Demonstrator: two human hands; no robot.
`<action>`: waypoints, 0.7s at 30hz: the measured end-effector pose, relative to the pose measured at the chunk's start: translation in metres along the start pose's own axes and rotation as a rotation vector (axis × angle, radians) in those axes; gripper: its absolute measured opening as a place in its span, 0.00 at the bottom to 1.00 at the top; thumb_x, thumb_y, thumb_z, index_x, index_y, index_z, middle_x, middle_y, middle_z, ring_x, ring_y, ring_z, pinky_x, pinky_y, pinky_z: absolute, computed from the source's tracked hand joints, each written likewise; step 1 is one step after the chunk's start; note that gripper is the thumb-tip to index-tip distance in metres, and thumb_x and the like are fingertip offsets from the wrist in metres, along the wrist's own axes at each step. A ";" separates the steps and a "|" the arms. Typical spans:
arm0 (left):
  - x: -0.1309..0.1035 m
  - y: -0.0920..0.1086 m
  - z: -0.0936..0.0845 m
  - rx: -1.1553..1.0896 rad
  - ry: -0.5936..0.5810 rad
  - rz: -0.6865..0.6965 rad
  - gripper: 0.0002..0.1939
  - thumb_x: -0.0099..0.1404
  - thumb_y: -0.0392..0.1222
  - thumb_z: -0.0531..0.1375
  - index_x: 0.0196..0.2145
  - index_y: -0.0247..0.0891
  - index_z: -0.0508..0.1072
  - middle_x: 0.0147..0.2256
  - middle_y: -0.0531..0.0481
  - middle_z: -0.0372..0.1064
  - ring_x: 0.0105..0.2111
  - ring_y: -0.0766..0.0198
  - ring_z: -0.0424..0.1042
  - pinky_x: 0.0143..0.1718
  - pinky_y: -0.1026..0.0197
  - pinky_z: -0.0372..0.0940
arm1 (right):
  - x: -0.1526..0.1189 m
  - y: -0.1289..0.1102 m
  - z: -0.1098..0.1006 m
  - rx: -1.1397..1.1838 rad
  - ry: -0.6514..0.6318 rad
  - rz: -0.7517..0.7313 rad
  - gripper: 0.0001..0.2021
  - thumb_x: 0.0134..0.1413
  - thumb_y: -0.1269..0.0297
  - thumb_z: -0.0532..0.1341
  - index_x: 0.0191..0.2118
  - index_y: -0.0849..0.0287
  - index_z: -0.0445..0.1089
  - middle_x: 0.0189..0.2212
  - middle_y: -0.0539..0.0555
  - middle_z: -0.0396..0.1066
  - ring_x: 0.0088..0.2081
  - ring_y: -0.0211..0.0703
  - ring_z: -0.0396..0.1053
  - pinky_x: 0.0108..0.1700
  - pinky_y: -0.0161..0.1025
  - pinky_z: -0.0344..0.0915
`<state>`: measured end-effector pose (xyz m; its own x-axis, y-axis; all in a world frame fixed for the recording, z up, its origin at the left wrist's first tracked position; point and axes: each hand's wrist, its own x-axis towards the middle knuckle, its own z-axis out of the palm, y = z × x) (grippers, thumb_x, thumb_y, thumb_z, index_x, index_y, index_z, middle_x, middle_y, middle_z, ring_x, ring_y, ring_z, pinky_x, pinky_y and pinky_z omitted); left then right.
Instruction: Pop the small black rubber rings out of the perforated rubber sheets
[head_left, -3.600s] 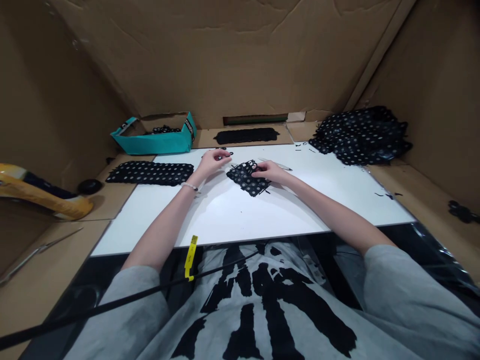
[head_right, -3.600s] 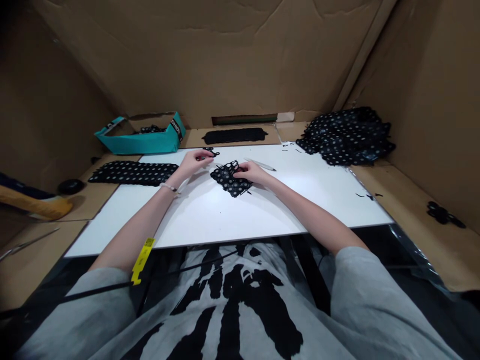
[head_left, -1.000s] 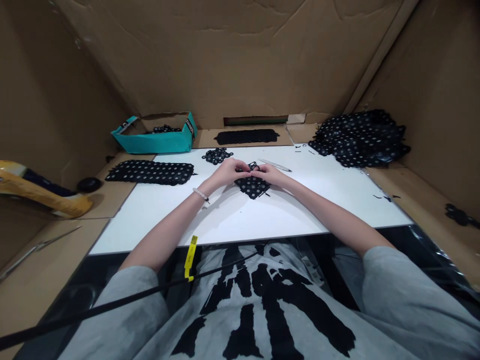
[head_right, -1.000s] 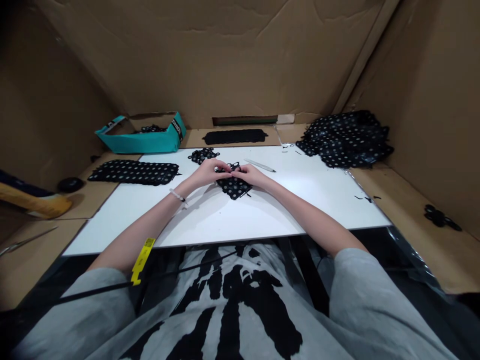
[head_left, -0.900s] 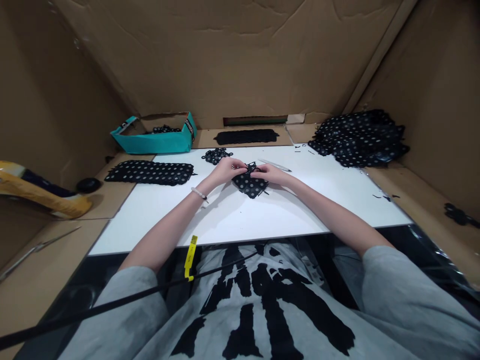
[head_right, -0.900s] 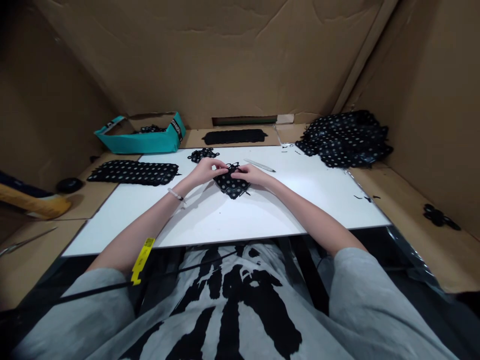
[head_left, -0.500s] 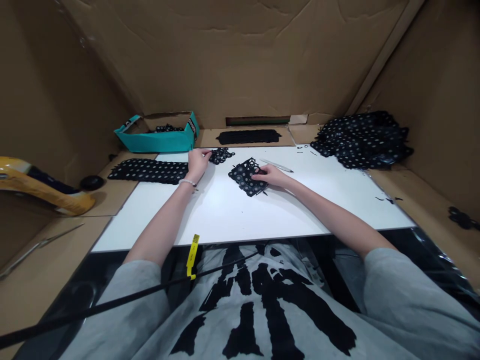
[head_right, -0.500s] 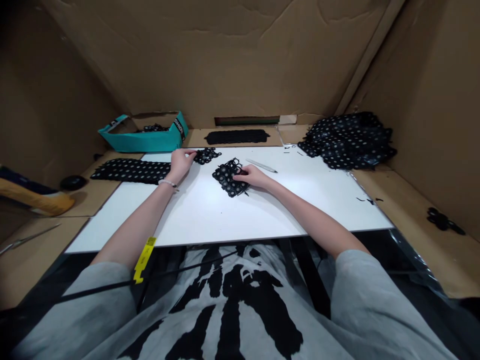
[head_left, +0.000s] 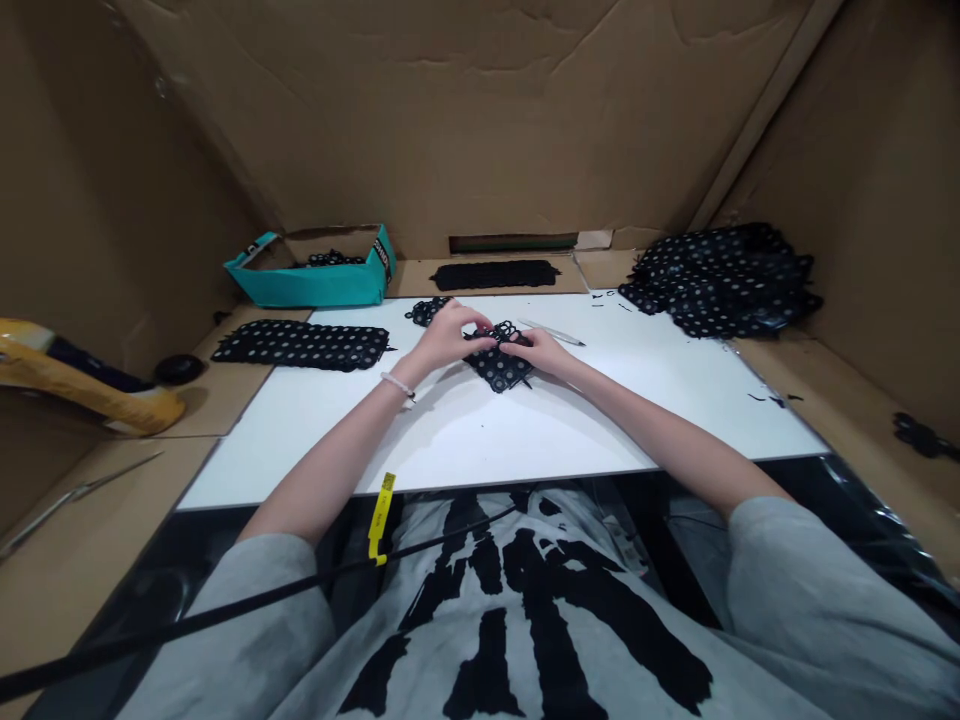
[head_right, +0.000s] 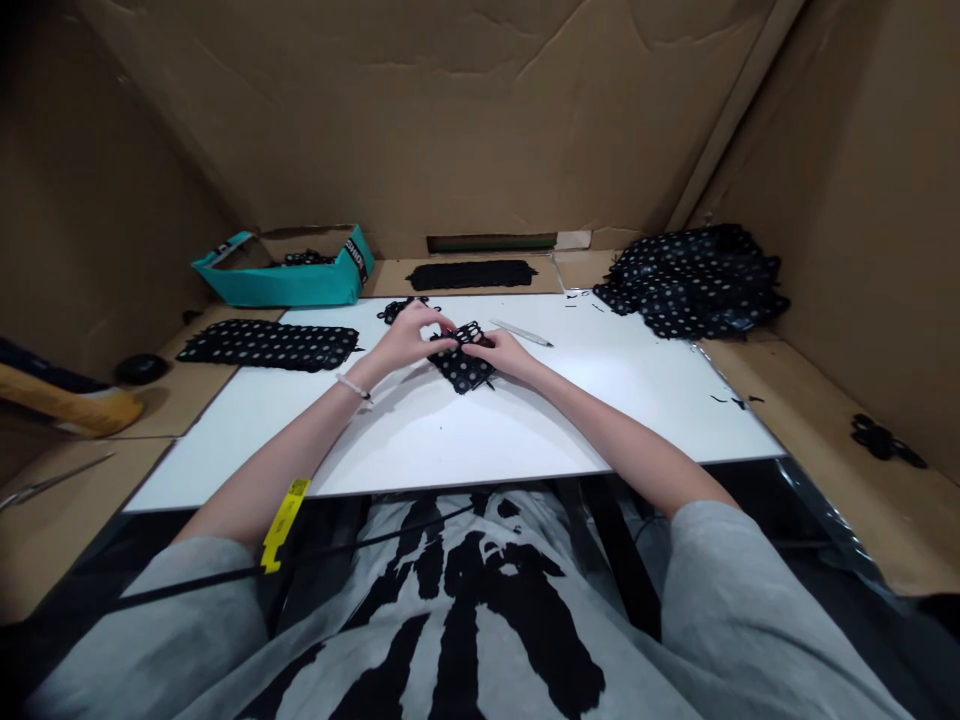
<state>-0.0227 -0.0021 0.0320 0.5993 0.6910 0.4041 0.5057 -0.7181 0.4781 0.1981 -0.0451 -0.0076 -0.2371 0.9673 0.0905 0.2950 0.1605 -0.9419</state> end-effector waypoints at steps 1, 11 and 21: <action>0.000 0.008 0.005 -0.015 -0.035 0.020 0.18 0.59 0.55 0.67 0.41 0.41 0.81 0.38 0.45 0.79 0.44 0.50 0.69 0.50 0.51 0.62 | 0.000 -0.001 0.000 0.001 0.008 -0.018 0.23 0.45 0.41 0.66 0.29 0.61 0.72 0.25 0.50 0.69 0.31 0.41 0.63 0.36 0.38 0.57; 0.002 -0.004 0.017 -0.429 -0.033 -0.350 0.20 0.51 0.52 0.72 0.38 0.36 0.83 0.39 0.43 0.81 0.40 0.52 0.76 0.45 0.52 0.69 | 0.001 -0.001 -0.013 0.040 -0.170 0.042 0.18 0.40 0.50 0.71 0.29 0.61 0.70 0.26 0.50 0.71 0.30 0.40 0.65 0.36 0.39 0.60; -0.001 -0.003 0.017 -0.525 -0.071 -0.437 0.18 0.48 0.49 0.74 0.36 0.37 0.85 0.36 0.45 0.81 0.37 0.55 0.76 0.42 0.55 0.68 | 0.001 0.001 -0.004 0.124 -0.077 -0.081 0.21 0.43 0.47 0.69 0.33 0.63 0.74 0.25 0.48 0.68 0.28 0.37 0.60 0.33 0.37 0.56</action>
<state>-0.0144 -0.0019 0.0171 0.4573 0.8882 0.0446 0.3534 -0.2275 0.9074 0.2017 -0.0437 -0.0075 -0.3273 0.9333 0.1475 0.1566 0.2075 -0.9656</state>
